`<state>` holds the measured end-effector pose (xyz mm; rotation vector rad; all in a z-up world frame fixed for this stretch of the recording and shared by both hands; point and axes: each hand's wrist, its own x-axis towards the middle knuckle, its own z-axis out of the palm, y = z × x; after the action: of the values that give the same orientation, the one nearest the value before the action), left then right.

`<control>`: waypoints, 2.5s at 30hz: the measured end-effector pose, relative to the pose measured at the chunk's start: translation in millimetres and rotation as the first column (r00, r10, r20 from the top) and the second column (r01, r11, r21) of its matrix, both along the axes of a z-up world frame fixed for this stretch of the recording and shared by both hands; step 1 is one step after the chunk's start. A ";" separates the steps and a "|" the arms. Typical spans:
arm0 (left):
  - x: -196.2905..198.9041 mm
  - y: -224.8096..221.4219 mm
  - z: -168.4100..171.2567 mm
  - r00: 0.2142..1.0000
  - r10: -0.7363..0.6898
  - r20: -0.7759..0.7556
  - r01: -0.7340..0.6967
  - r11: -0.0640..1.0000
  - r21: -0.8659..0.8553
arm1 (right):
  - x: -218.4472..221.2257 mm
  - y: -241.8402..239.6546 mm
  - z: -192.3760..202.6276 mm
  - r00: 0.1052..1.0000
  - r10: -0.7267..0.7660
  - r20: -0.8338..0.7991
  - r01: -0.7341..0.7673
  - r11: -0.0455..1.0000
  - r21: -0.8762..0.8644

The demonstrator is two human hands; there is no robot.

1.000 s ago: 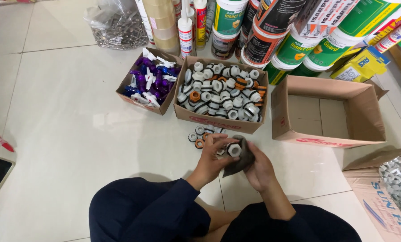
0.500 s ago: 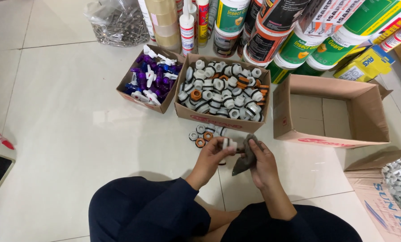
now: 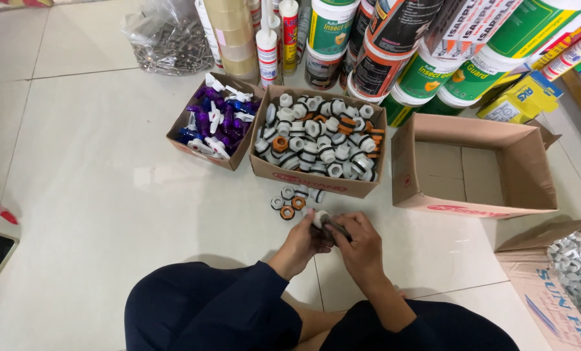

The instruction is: Assembling small plumbing components by manually fitting rubber washers onto plastic connectors.

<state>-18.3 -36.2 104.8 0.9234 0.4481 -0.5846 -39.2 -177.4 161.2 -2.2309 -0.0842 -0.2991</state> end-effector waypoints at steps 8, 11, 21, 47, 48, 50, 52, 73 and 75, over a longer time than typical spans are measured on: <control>121.7 29.3 40.5 0.894 0.013 0.449 -0.279 0.799 0.532 | 14.7 -14.3 -1.0 0.935 -0.178 -0.306 0.262 0.930 0.259; 162.1 30.6 76.8 0.852 -0.079 0.517 -0.343 0.662 0.666 | 17.2 -16.9 -2.6 0.917 -0.190 -0.351 0.299 0.910 0.288; 149.3 30.2 88.1 0.815 -0.370 0.447 -0.307 0.378 0.873 | 20.5 -21.6 9.9 0.890 -0.230 -0.394 0.360 0.885 0.296; -47.1 -12.5 -144.7 0.771 -0.633 -0.073 0.054 -0.049 0.997 | -51.9 -99.9 -4.3 0.820 -0.139 -0.555 0.572 0.242 0.784; -54.0 -9.1 -131.1 0.864 -0.501 -0.044 0.188 0.240 0.952 | -59.8 -101.9 1.3 0.830 -0.096 -0.550 0.556 0.225 0.800; -58.8 -10.2 -130.5 0.902 -0.429 -0.047 0.215 0.352 0.911 | -53.2 -117.2 -24.2 0.823 -0.020 -0.568 0.566 0.123 0.815; -64.2 -13.4 -101.6 0.942 -0.331 -0.047 0.209 0.473 0.856 | -40.4 -122.5 -39.8 0.820 0.077 -0.567 0.566 0.043 0.824; 52.0 165.1 -107.6 0.926 -0.045 0.374 -0.321 0.424 0.847 | -14.5 -70.9 -73.4 0.838 0.161 -0.522 0.520 0.058 0.852; 31.9 169.5 -76.0 0.936 0.057 0.348 -0.325 0.525 0.787 | -7.9 -74.2 -98.3 0.838 0.176 -0.516 0.508 0.089 0.857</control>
<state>13.6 133.2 28.8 1.8426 0.5727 0.0377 -47.1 -251.6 62.8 -0.7641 0.5709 0.1527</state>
